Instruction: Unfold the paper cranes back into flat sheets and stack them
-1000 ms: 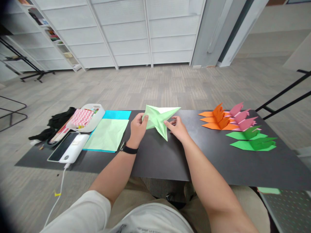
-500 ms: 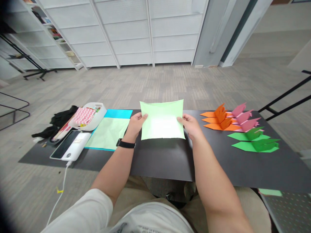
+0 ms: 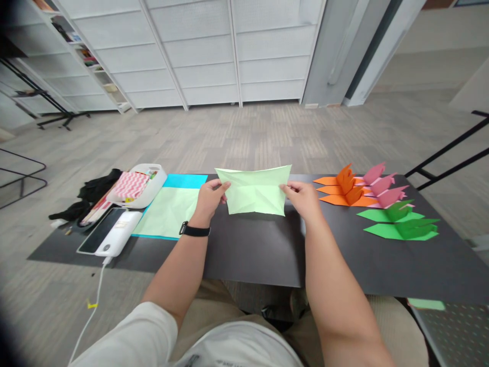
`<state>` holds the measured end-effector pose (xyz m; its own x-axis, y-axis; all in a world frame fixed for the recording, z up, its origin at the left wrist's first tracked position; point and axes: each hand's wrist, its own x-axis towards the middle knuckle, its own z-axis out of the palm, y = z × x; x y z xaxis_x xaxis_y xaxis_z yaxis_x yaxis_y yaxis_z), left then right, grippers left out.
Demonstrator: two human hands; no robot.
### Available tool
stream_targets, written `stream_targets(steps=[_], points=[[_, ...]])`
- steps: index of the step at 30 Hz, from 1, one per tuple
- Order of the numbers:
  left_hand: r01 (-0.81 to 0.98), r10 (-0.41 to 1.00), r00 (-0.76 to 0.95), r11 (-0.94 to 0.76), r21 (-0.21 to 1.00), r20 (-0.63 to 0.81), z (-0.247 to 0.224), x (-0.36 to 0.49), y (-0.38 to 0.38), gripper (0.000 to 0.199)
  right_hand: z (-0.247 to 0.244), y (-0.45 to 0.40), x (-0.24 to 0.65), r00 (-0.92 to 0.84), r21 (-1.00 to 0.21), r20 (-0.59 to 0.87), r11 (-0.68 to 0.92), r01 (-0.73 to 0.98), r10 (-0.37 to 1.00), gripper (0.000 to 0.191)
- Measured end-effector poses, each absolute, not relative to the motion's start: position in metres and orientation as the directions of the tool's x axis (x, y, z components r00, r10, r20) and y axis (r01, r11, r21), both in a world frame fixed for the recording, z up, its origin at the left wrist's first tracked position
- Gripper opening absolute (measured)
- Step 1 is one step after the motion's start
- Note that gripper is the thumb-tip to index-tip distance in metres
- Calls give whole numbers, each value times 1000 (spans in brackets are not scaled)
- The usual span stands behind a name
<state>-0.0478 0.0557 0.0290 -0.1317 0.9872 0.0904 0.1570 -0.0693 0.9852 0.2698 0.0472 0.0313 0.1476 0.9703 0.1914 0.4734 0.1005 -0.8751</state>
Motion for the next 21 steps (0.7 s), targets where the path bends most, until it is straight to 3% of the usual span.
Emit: stream_targets(steps=[5,8,12,16,21], points=[[58,964,-28,-261,964,263,37,-45,50,27,37,46,266,163,-945,243,196,263,956,28],[54,943,12,-334,941,334,36,-46,48,31,38,48,267,242,-985,167,155,71,956,31],[5,956,5,-294,956,294,26,-44,51,32,31,46,269,212,-999,14,24,-43,977,29],[227,982,6,-184,956,187,13,-38,54,24,10,40,269,126,-973,-19,-47,227,992,45],[485,981,71,-191,853,179,4,-39,51,18,-13,35,266,134,-869,32,-38,494,990,42]])
